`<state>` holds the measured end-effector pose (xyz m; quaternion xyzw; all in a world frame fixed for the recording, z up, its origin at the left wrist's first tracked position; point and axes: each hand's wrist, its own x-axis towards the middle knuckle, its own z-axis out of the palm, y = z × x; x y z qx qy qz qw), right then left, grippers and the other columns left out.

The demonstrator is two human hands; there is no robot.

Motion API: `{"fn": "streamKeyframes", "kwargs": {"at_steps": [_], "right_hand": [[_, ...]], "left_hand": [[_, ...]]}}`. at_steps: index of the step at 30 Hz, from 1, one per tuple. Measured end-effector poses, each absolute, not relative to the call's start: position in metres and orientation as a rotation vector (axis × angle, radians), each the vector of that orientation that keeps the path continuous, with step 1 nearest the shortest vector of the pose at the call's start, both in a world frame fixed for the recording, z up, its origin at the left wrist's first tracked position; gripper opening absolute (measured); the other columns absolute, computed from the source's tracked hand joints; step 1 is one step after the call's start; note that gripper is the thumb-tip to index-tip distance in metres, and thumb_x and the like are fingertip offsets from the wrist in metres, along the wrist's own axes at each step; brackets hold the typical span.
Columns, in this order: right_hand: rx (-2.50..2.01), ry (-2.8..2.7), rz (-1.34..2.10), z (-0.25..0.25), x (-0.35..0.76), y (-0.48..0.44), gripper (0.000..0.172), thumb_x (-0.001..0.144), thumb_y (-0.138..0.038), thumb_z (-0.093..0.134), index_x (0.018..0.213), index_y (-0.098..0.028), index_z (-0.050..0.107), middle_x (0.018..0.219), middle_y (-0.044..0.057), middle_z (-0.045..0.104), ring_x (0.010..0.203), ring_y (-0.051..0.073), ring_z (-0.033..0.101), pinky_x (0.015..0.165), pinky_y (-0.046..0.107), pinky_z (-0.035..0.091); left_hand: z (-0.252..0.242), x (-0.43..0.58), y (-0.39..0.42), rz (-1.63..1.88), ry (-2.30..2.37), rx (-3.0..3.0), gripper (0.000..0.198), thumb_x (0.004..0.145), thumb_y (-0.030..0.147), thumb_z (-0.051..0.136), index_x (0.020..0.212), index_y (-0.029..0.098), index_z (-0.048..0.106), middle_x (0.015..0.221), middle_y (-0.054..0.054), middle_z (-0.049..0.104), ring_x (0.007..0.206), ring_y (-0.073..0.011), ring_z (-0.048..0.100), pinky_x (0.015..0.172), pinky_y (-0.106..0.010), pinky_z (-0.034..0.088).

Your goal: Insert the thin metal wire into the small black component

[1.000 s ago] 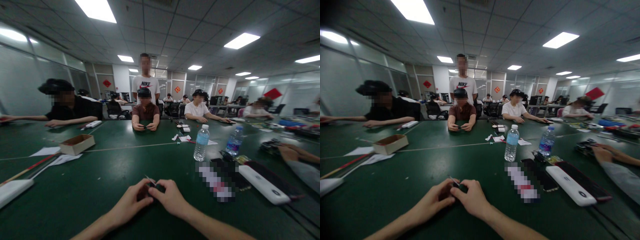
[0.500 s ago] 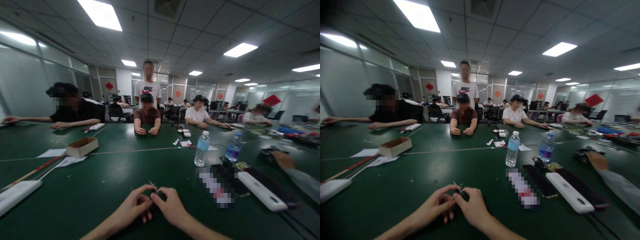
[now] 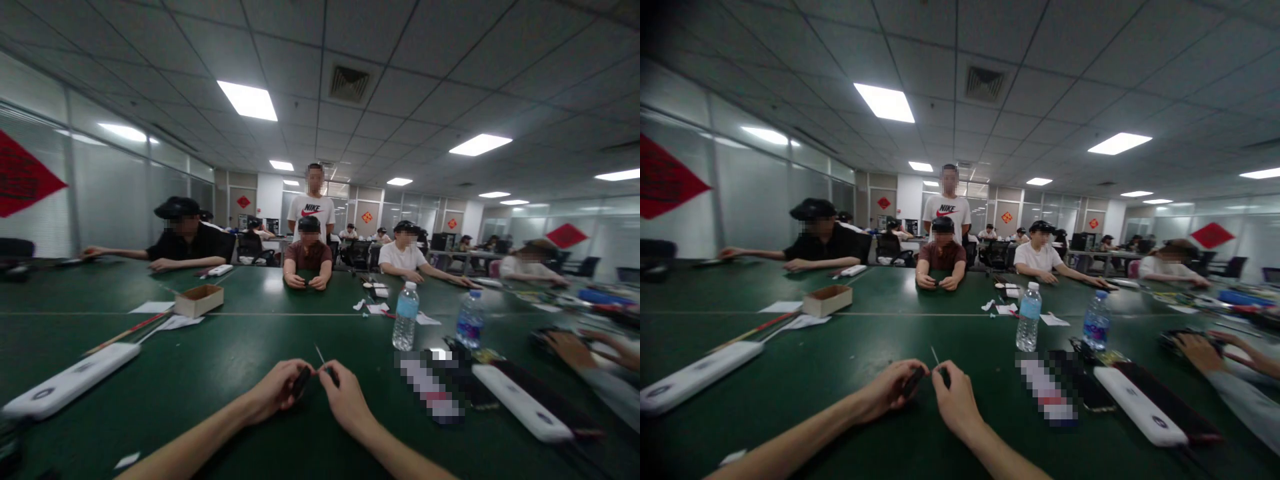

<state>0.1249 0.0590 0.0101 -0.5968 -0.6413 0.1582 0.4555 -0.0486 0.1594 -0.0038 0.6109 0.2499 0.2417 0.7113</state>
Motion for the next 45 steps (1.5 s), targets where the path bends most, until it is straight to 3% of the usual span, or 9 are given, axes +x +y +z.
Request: {"fn": "streamKeyframes", "kwargs": {"at_steps": [3, 8, 17, 25, 45], "right_hand": [[-1.496, -1.573, 0.255, 0.012, 0.124, 0.050, 0.026, 0.094, -0.032, 0.042, 0.098, -0.020, 0.064, 0.089, 0.004, 0.068, 0.082, 0.019, 0.063, 0.072, 0.027, 0.043], [-1.575, -1.600, 0.163, 0.010, 0.122, 0.031, 0.028, 0.091, -0.023, 0.038, 0.106, -0.020, 0.061, 0.094, 0.005, 0.068, 0.087, 0.020, 0.063, 0.076, 0.028, 0.045], [-1.644, -1.900, -0.080, 0.007, 0.108, 0.012, 0.032, 0.094, -0.024, 0.043, 0.124, -0.021, 0.054, 0.115, 0.009, 0.062, 0.103, 0.020, 0.059, 0.089, 0.028, 0.041], [-1.708, -1.868, -0.176, -0.002, 0.131, 0.014, 0.033, 0.096, -0.024, 0.040, 0.126, -0.018, 0.052, 0.113, 0.011, 0.060, 0.101, 0.021, 0.059, 0.088, 0.029, 0.040], [-1.783, -1.841, -0.238, -0.010, 0.127, 0.011, 0.034, 0.098, -0.030, 0.033, 0.128, -0.023, 0.047, 0.110, 0.009, 0.060, 0.090, 0.019, 0.061, 0.076, 0.028, 0.044]], "left_hand": [[-0.001, -0.047, 0.153, 0.624, 0.606, 1.399, 0.034, 0.075, 0.038, 0.054, 0.095, 0.013, 0.067, 0.057, 0.001, 0.050, 0.040, -0.0064, 0.039, 0.039, -0.017, 0.022], [-0.005, -0.044, 0.130, 0.915, 0.706, 1.373, 0.039, 0.075, 0.045, 0.054, 0.090, 0.012, 0.067, 0.049, 0.005, 0.042, 0.039, -0.0064, 0.032, 0.040, -0.019, 0.016], [-0.007, -0.052, 0.104, 1.080, 0.695, 1.378, 0.036, 0.078, 0.043, 0.059, 0.089, 0.009, 0.064, 0.051, 0.005, 0.042, 0.043, -0.0063, 0.034, 0.043, -0.020, 0.022], [-0.015, -0.053, 0.102, 1.149, 0.704, 1.412, 0.044, 0.076, 0.043, 0.068, 0.101, 0.007, 0.061, 0.077, -0.008, 0.065, 0.050, -0.0075, 0.049, 0.046, -0.021, 0.034], [-0.032, -0.067, 0.104, 1.224, 0.737, 1.350, 0.051, 0.077, 0.049, 0.066, 0.109, 0.009, 0.062, 0.076, -0.007, 0.066, 0.050, -0.0081, 0.049, 0.046, -0.020, 0.035]]}}
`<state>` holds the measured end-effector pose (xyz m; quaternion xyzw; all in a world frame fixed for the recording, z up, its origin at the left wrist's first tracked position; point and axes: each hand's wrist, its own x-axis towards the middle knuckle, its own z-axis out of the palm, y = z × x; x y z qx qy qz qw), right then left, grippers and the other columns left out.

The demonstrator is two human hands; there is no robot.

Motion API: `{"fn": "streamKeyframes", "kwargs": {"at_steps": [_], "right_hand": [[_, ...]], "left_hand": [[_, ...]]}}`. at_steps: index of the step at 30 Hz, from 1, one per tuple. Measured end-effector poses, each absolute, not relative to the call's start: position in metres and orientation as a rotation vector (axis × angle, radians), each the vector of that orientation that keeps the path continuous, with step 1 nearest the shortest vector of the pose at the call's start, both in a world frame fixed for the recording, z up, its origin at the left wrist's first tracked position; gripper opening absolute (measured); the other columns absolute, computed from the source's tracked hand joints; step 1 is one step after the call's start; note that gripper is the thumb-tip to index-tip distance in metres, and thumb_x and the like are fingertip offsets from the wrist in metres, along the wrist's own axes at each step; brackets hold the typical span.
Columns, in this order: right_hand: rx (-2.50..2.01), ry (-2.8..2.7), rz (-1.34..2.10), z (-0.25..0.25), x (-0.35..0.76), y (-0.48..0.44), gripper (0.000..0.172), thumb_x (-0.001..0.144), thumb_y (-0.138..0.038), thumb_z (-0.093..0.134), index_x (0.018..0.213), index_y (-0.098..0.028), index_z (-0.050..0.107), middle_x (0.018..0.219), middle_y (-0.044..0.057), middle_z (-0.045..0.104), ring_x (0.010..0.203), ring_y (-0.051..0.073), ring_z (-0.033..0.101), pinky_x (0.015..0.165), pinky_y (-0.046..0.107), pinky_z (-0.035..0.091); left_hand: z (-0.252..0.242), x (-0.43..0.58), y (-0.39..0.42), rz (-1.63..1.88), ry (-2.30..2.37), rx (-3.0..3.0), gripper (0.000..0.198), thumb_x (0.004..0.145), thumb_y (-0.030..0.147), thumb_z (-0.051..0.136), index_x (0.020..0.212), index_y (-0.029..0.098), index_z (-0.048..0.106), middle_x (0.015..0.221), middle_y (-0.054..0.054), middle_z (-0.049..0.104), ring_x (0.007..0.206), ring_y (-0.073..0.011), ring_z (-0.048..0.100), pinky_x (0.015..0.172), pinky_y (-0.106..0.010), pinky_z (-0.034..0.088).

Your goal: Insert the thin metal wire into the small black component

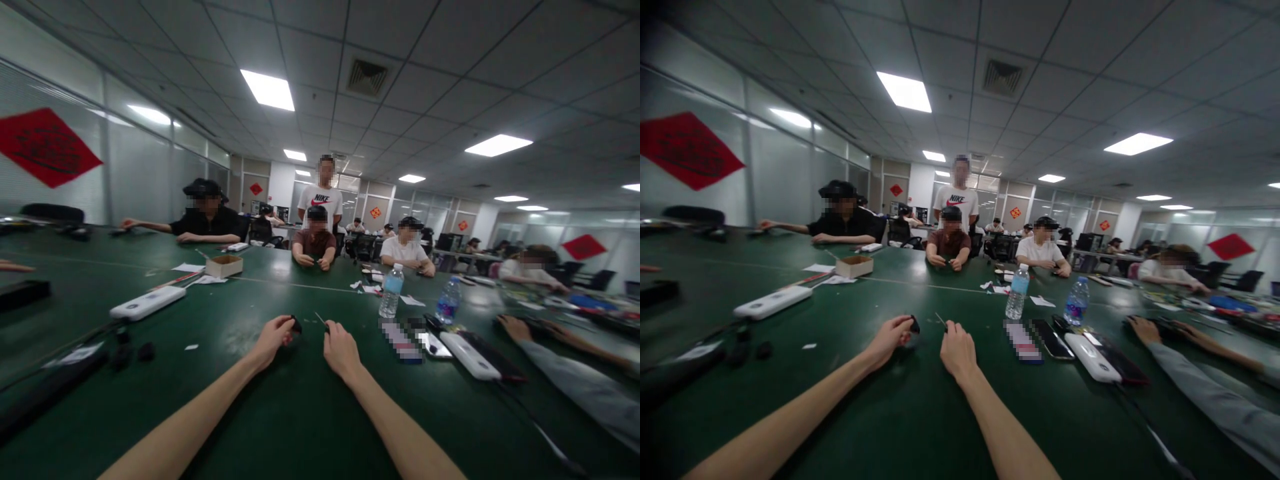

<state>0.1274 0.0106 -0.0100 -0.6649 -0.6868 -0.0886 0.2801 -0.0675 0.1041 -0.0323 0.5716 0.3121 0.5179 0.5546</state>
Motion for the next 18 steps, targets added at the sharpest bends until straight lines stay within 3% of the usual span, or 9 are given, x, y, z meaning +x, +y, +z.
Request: {"fn": "streamKeyframes", "kwargs": {"at_steps": [7, 13, 18], "right_hand": [[-1.808, -1.900, -0.251, -0.005, 0.128, 0.008, 0.031, 0.097, -0.028, 0.036, 0.125, -0.020, 0.048, 0.114, 0.010, 0.060, 0.100, 0.020, 0.059, 0.085, 0.029, 0.041], [-1.750, -2.112, -0.268, 0.003, 0.123, 0.001, 0.025, 0.095, -0.035, 0.041, 0.113, -0.022, 0.053, 0.106, 0.007, 0.064, 0.096, 0.020, 0.061, 0.079, 0.028, 0.041], [-1.840, -2.115, -0.326, 0.001, 0.121, 0.004, 0.035, 0.098, -0.047, 0.032, 0.107, -0.023, 0.055, 0.099, 0.008, 0.067, 0.091, 0.022, 0.063, 0.073, 0.029, 0.039]], "left_hand": [[-0.020, -0.065, 0.096, 1.143, 0.779, 1.530, 0.036, 0.081, 0.031, 0.062, 0.112, 0.013, 0.064, 0.073, -0.004, 0.064, 0.053, -0.0096, 0.053, 0.045, -0.019, 0.037], [-0.023, -0.062, 0.097, 1.117, 0.776, 1.597, 0.034, 0.085, 0.024, 0.056, 0.117, 0.015, 0.059, 0.080, -0.004, 0.066, 0.055, -0.0096, 0.057, 0.045, -0.018, 0.039], [-0.028, -0.060, 0.107, 1.089, 0.777, 1.635, 0.022, 0.087, 0.022, 0.051, 0.104, 0.011, 0.060, 0.085, -0.008, 0.066, 0.056, -0.0106, 0.059, 0.045, -0.019, 0.042]]}}
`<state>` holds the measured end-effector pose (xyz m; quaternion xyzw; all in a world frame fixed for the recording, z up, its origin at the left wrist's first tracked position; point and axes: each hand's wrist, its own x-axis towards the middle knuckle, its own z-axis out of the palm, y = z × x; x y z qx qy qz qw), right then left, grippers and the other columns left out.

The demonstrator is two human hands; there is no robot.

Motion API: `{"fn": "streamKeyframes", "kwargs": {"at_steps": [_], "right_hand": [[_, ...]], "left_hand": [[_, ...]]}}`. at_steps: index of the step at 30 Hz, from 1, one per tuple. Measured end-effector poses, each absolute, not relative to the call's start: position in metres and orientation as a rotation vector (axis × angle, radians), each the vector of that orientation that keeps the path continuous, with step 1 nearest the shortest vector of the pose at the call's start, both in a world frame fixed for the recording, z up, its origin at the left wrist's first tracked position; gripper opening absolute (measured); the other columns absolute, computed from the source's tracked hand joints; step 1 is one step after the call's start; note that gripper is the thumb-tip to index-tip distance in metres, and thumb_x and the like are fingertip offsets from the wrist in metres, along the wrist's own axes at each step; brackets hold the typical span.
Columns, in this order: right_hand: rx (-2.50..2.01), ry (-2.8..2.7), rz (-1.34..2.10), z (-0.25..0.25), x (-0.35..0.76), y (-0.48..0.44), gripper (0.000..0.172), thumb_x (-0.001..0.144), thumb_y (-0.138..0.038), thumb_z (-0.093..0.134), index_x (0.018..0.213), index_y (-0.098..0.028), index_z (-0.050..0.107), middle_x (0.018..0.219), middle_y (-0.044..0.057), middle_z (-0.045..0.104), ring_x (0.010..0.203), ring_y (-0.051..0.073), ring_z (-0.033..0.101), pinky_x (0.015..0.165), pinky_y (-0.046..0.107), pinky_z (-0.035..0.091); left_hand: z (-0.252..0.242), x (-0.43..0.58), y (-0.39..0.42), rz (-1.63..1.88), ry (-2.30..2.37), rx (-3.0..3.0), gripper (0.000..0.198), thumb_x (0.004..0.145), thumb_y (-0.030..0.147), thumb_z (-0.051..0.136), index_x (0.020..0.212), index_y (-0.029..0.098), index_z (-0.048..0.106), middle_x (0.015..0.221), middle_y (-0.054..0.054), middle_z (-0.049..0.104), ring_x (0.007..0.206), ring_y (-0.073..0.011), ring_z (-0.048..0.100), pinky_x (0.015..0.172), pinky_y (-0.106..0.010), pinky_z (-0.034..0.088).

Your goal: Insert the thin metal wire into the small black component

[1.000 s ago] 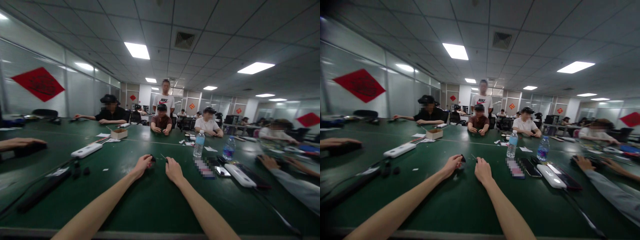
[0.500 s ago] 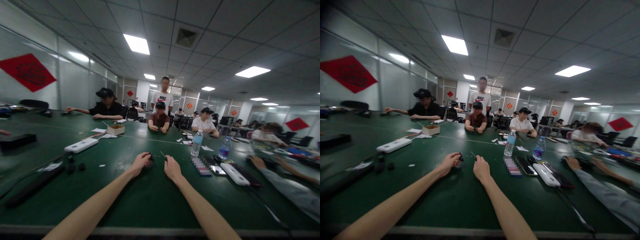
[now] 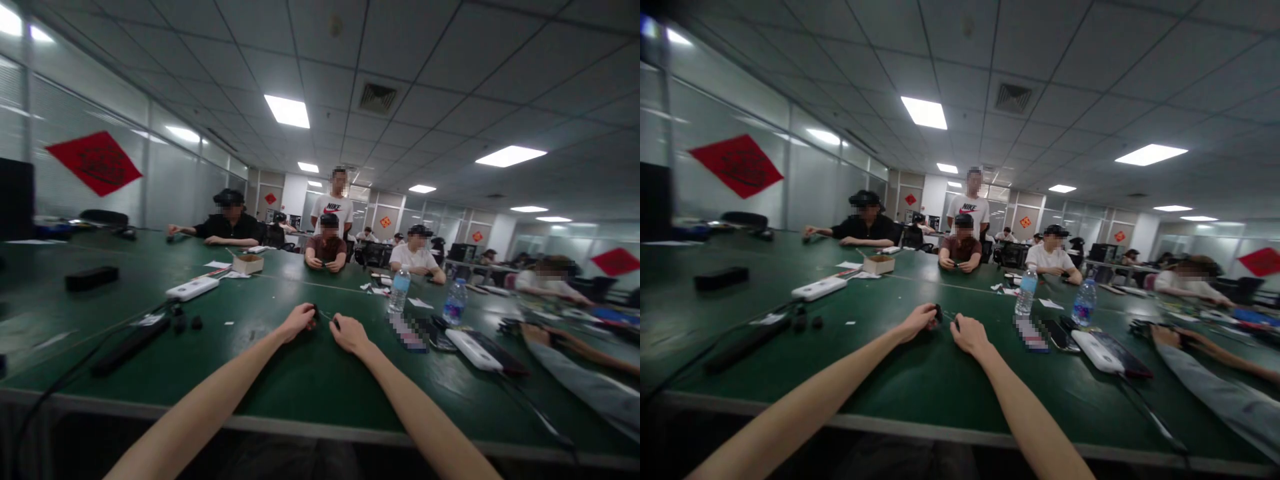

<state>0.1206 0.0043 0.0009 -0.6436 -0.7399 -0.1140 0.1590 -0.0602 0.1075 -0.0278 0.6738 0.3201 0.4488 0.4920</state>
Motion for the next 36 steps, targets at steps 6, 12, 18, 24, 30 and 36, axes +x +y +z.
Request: {"fn": "streamKeyframes", "kwargs": {"at_steps": [6, 12, 18, 24, 30, 36], "right_hand": [[-1.897, -2.135, -0.323, 0.007, 0.122, -0.002, 0.040, 0.099, -0.051, 0.029, 0.108, -0.023, 0.057, 0.102, 0.008, 0.068, 0.093, 0.022, 0.063, 0.074, 0.029, 0.039], [-1.864, -2.181, -0.357, 0.008, 0.122, -0.002, 0.040, 0.099, -0.051, 0.029, 0.106, -0.024, 0.058, 0.100, 0.007, 0.068, 0.091, 0.022, 0.063, 0.073, 0.028, 0.040], [-1.845, -2.183, -0.360, 0.013, 0.120, -0.007, 0.041, 0.099, -0.051, 0.030, 0.107, -0.023, 0.059, 0.103, 0.008, 0.068, 0.093, 0.022, 0.063, 0.075, 0.029, 0.041], [-1.949, -2.150, -0.362, 0.018, 0.118, -0.011, 0.047, 0.098, -0.054, 0.029, 0.108, -0.022, 0.061, 0.100, 0.011, 0.069, 0.091, 0.024, 0.063, 0.075, 0.031, 0.042], [-1.994, -2.171, -0.401, 0.016, 0.120, -0.009, 0.055, 0.095, -0.061, 0.027, 0.103, -0.023, 0.066, 0.097, 0.013, 0.068, 0.091, 0.026, 0.064, 0.077, 0.034, 0.043], [-1.996, -2.174, -0.386, 0.018, 0.122, -0.011, 0.055, 0.095, -0.061, 0.029, 0.102, -0.022, 0.068, 0.097, 0.013, 0.069, 0.092, 0.026, 0.064, 0.078, 0.034, 0.044]], "left_hand": [[-0.032, -0.059, 0.112, 1.048, 0.758, 1.663, 0.023, 0.086, 0.023, 0.053, 0.103, 0.012, 0.062, 0.085, -0.007, 0.066, 0.064, -0.0127, 0.062, 0.049, -0.020, 0.045], [-0.028, -0.060, 0.106, 1.019, 0.727, 1.688, 0.030, 0.086, 0.028, 0.057, 0.109, 0.011, 0.062, 0.082, -0.007, 0.066, 0.064, -0.0126, 0.061, 0.052, -0.020, 0.045], [-0.024, -0.061, 0.099, 1.014, 0.696, 1.714, 0.034, 0.081, 0.036, 0.064, 0.105, 0.012, 0.063, 0.084, -0.006, 0.066, 0.064, -0.0118, 0.060, 0.053, -0.020, 0.044], [-0.025, -0.061, 0.102, 1.036, 0.716, 1.723, 0.028, 0.082, 0.037, 0.062, 0.095, 0.012, 0.063, 0.075, -0.003, 0.064, 0.060, -0.0115, 0.057, 0.051, -0.020, 0.042], [-0.030, -0.060, 0.109, 1.042, 0.730, 1.719, 0.024, 0.085, 0.035, 0.059, 0.093, 0.013, 0.062, 0.077, -0.004, 0.064, 0.062, -0.0118, 0.058, 0.051, -0.020, 0.043], [-0.031, -0.060, 0.109, 1.053, 0.736, 1.696, 0.024, 0.085, 0.035, 0.059, 0.093, 0.012, 0.060, 0.081, -0.006, 0.065, 0.066, -0.0127, 0.060, 0.052, -0.020, 0.045]]}}
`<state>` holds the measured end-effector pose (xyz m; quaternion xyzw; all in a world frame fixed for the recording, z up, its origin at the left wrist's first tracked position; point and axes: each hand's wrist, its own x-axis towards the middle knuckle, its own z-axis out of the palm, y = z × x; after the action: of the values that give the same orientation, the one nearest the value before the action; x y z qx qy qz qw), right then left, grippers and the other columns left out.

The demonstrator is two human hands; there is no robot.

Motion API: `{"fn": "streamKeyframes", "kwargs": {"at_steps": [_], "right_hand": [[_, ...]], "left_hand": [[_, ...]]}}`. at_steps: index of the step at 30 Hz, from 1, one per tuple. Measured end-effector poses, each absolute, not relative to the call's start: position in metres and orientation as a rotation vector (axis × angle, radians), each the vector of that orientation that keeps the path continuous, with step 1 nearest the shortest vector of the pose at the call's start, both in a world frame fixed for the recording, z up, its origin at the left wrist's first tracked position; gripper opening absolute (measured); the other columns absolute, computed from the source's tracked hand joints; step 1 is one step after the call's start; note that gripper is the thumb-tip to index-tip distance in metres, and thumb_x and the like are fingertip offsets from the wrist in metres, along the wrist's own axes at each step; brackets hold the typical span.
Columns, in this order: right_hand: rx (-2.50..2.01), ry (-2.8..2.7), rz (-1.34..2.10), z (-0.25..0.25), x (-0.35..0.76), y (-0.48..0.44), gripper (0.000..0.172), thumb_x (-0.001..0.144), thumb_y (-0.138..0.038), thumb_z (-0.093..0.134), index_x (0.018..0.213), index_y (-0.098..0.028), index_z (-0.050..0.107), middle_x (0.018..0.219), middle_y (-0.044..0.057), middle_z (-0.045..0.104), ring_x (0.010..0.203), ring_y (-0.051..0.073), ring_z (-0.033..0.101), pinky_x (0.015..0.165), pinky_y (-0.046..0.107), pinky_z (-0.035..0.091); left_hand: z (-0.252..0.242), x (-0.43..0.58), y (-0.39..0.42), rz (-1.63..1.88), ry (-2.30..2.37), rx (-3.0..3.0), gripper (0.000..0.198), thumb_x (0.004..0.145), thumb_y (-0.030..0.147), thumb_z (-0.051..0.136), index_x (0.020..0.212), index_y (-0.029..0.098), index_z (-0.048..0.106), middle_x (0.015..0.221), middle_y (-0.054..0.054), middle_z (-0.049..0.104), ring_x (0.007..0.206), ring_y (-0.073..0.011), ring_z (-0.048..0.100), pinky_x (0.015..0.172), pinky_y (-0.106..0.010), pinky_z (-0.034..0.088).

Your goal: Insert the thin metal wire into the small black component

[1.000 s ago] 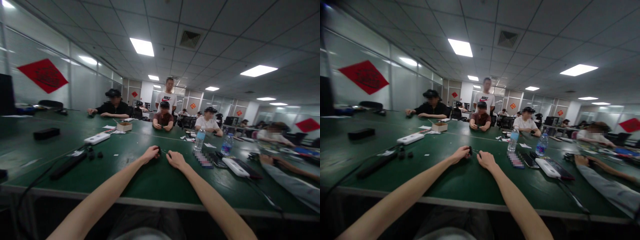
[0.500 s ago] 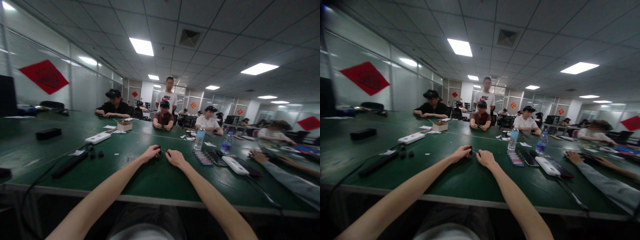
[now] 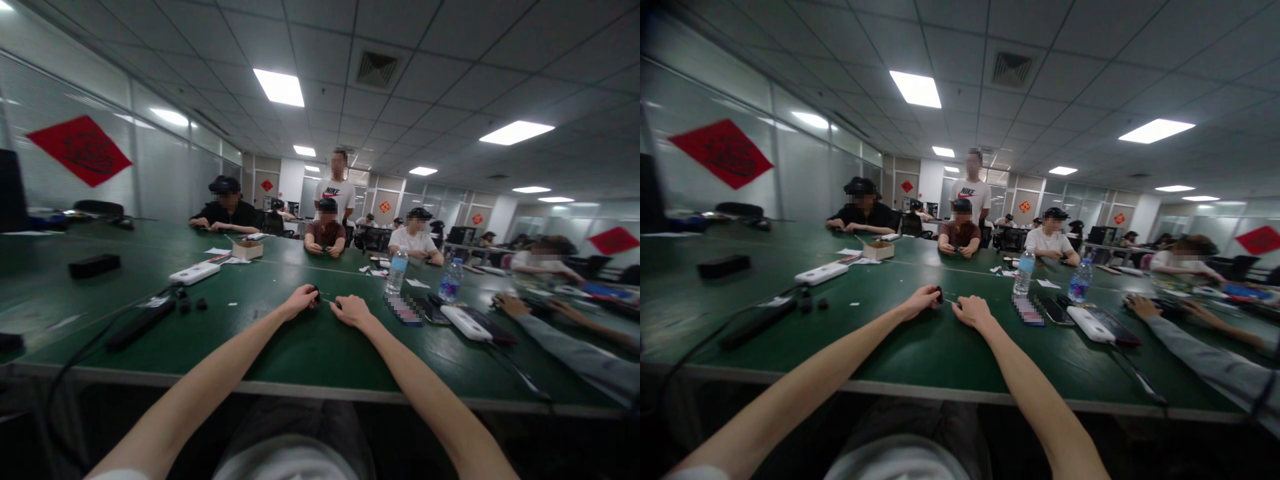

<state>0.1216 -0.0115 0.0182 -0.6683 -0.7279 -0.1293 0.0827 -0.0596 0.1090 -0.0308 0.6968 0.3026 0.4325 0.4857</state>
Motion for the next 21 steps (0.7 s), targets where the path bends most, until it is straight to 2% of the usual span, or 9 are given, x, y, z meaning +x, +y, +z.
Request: {"fn": "streamKeyframes", "kwargs": {"at_steps": [14, 21], "right_hand": [[-2.005, -2.183, -0.367, 0.018, 0.121, -0.011, 0.054, 0.095, -0.061, 0.030, 0.103, -0.023, 0.068, 0.098, 0.012, 0.069, 0.093, 0.025, 0.064, 0.080, 0.034, 0.044], [-1.975, -2.205, -0.366, 0.016, 0.124, -0.009, 0.052, 0.095, -0.060, 0.032, 0.102, -0.023, 0.068, 0.098, 0.011, 0.069, 0.093, 0.025, 0.064, 0.079, 0.033, 0.044]], "left_hand": [[-0.023, -0.061, 0.099, 1.061, 0.734, 1.654, 0.025, 0.083, 0.036, 0.064, 0.090, 0.013, 0.059, 0.084, -0.007, 0.067, 0.066, -0.0119, 0.061, 0.053, -0.019, 0.045], [-0.024, -0.062, 0.098, 1.060, 0.666, 1.683, 0.027, 0.080, 0.030, 0.069, 0.100, 0.013, 0.060, 0.086, -0.006, 0.066, 0.066, -0.0109, 0.060, 0.056, -0.020, 0.046]]}}
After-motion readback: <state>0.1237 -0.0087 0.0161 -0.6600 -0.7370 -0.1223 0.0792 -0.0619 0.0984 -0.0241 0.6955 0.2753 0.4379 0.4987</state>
